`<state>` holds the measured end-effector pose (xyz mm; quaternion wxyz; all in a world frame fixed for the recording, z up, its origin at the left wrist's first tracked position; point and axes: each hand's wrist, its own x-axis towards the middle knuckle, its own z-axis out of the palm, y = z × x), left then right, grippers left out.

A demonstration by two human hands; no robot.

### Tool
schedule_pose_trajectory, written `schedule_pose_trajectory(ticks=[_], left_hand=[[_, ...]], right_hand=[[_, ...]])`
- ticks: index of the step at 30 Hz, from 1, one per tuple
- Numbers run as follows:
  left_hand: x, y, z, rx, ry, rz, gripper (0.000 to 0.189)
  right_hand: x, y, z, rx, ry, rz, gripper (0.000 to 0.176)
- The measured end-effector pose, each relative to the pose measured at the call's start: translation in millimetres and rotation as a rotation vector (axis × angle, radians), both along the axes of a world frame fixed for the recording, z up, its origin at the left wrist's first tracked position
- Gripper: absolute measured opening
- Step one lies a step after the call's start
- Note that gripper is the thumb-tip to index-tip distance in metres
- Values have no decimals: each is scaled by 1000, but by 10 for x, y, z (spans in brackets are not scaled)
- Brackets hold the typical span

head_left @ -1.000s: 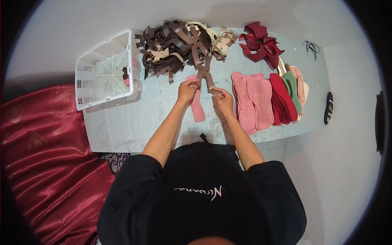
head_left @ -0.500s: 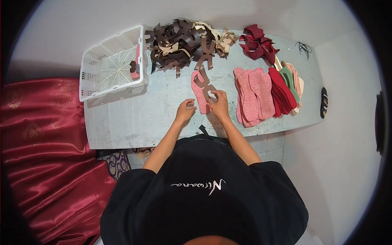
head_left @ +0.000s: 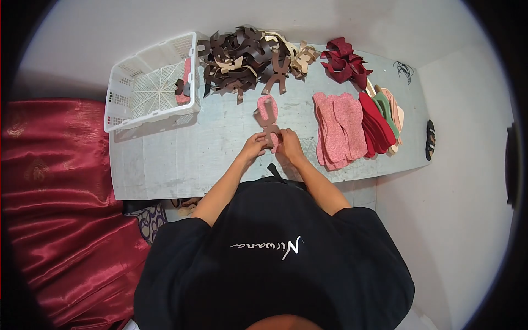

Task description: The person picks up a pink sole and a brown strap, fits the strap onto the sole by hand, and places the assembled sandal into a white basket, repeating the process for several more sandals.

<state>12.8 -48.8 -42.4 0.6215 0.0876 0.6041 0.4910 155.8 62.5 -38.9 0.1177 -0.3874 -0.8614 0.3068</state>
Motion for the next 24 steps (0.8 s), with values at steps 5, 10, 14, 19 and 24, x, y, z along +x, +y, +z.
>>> schedule_pose_trajectory(ticks=[5,10,14,19,24], left_hand=[[-53,21,133,101,89,334,52],[-228,92,146,156,18,527,56],[-267,159,380,155,-650,486,68],[-324,355,385,410,-321,489,52],[-481,622,401,419,221,470,39]], right_hand=[[-1,25,-37,-365,293,-205,29],[8,210,227,-920,597,-362,25],[-51,157,760,-1102,721,-307,24],[-47,411,691,-1164,677,-343,25],[-122,682,295,-637,372,-390,24]])
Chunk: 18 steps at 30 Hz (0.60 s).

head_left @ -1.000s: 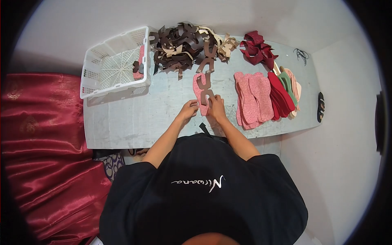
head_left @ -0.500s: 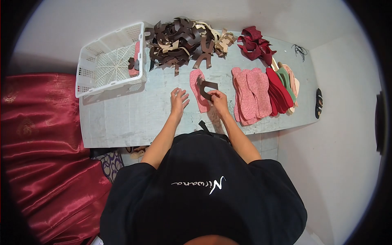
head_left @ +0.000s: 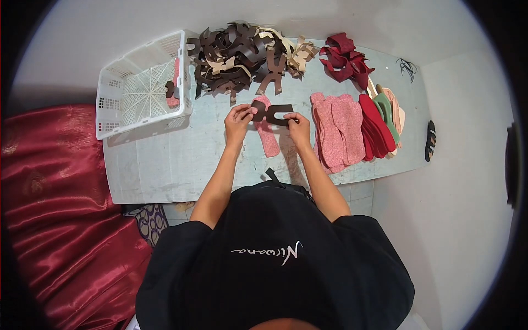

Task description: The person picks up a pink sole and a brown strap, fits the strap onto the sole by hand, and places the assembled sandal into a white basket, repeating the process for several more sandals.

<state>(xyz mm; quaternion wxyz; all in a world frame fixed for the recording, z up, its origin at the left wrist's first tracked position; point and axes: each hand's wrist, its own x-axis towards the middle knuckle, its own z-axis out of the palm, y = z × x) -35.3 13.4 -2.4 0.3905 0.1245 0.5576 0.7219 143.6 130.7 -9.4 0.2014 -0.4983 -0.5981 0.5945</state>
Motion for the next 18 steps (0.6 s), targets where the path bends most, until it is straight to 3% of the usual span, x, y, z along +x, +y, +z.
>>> schedule_pose_trajectory(ticks=[3,5,6,8,9,10,13,18], left_hand=[[-69,109,-100,-86,110,-82,28],[-96,73,-386,-197,111,-169,29],[-120,39,-586,-299,115,-257,30],[-95,-3,-783,-397,193,-277,38],[-42,17,-567,-550,363,-231,45],[23,22,-481,-702,532,-185,52],[89,112,-670,-759,561,-167,58],[154,251,-565,-873,579,-105,49]], right_hand=[[-84,78,-148,189,-105,-90,26],[-123,85,-321,565,-474,-80,35],[-135,104,-350,555,-478,-76,35],[-145,154,-371,444,-370,157,43],[-131,161,-377,383,-316,272,47],[-145,127,-360,365,-324,275,47],[-344,-67,-225,559,-431,301,49],[-524,-86,-334,571,-490,268,44]])
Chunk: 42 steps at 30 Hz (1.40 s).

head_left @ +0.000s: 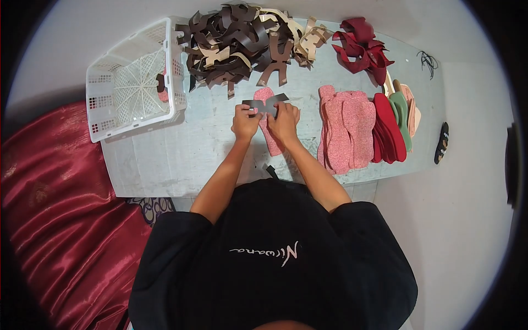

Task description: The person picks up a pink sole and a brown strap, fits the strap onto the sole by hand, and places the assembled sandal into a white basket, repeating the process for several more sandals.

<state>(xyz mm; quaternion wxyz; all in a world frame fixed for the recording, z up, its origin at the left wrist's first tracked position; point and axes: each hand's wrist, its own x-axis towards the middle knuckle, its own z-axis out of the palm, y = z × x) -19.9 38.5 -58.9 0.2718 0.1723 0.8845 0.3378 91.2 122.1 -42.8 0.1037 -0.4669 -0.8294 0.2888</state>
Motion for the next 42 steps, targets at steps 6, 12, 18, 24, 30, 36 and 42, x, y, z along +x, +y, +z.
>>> schedule_pose_trajectory(ticks=[6,12,18,24,30,36,42], left_hand=[[-138,56,115,541,-721,252,45],[-200,-67,677,817,-941,298,51],[-28,-299,865,876,-931,221,65],[230,-727,998,825,-1303,218,59],[291,-879,1187,702,-1376,78,46],[335,-882,1497,845,-927,131,25],[221,-878,1514,906,-869,98,35]], right_hand=[[-41,120,289,-372,321,-155,37],[74,31,446,-446,629,-257,29],[205,-242,858,-747,975,-339,19],[324,-468,1120,-634,942,-348,17],[405,-706,1190,-508,882,-207,16],[456,-787,1368,-210,725,39,33],[565,-808,1516,-269,644,236,42]])
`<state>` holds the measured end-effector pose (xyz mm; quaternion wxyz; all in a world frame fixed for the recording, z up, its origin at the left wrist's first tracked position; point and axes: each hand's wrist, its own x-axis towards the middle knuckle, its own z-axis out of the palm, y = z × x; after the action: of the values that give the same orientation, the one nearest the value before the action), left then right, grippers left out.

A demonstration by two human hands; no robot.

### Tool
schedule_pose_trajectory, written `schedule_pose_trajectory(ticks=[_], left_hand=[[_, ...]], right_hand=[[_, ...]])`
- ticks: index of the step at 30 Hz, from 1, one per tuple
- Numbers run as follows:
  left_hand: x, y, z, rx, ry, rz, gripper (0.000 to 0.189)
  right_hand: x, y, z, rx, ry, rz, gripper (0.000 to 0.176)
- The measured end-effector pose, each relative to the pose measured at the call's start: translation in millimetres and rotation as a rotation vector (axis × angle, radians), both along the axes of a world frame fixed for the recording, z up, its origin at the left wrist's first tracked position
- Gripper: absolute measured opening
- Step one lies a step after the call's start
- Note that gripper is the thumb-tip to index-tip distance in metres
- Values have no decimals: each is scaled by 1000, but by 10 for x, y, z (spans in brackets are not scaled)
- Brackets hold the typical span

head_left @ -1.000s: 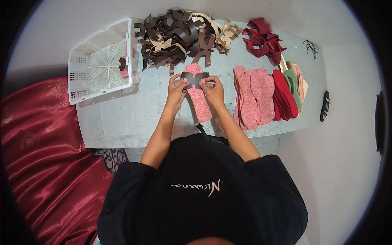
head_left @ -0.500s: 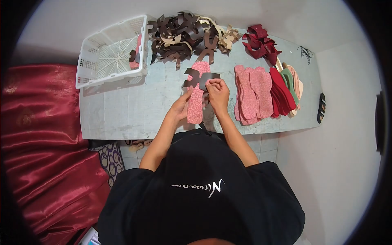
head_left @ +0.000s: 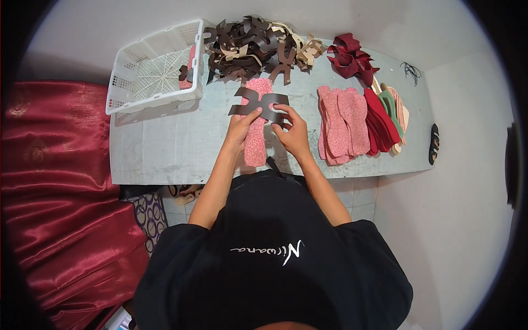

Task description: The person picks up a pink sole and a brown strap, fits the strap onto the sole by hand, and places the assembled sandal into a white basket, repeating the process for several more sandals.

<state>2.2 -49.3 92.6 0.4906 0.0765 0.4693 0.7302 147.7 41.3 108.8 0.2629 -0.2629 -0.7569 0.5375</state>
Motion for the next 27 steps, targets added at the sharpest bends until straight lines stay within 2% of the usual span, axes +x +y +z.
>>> schedule_pose_trajectory(ticks=[2,3,7,11,13,14,16,17,18,20,25,27], left_hand=[[-21,12,29,-5,2,-41,34],[-22,4,49,-19,2,-78,33],[42,26,115,-1,32,-135,25],[61,86,122,15,77,-124,26],[57,81,82,14,81,-127,26],[60,87,68,19,84,-112,26],[55,114,54,32,91,-91,27],[65,115,45,26,64,-79,29],[74,113,50,19,36,-67,32],[69,105,46,18,-12,-63,32],[78,106,80,-15,-34,-136,29],[101,116,120,-18,-23,-144,29]], right_hand=[[9,12,-165,-241,140,-170,34],[24,30,-78,-238,190,-159,25],[52,119,-41,-150,195,-180,18],[68,144,-77,-112,211,-190,21],[67,137,-46,140,140,-242,25],[71,114,-24,143,141,-238,25],[70,64,27,222,-52,-354,29],[73,74,-52,88,16,-314,33],[63,69,-70,92,18,-309,33],[57,30,-114,-137,-13,-307,36],[15,15,-151,-37,-12,-290,35],[8,9,-70,29,-104,-312,34]])
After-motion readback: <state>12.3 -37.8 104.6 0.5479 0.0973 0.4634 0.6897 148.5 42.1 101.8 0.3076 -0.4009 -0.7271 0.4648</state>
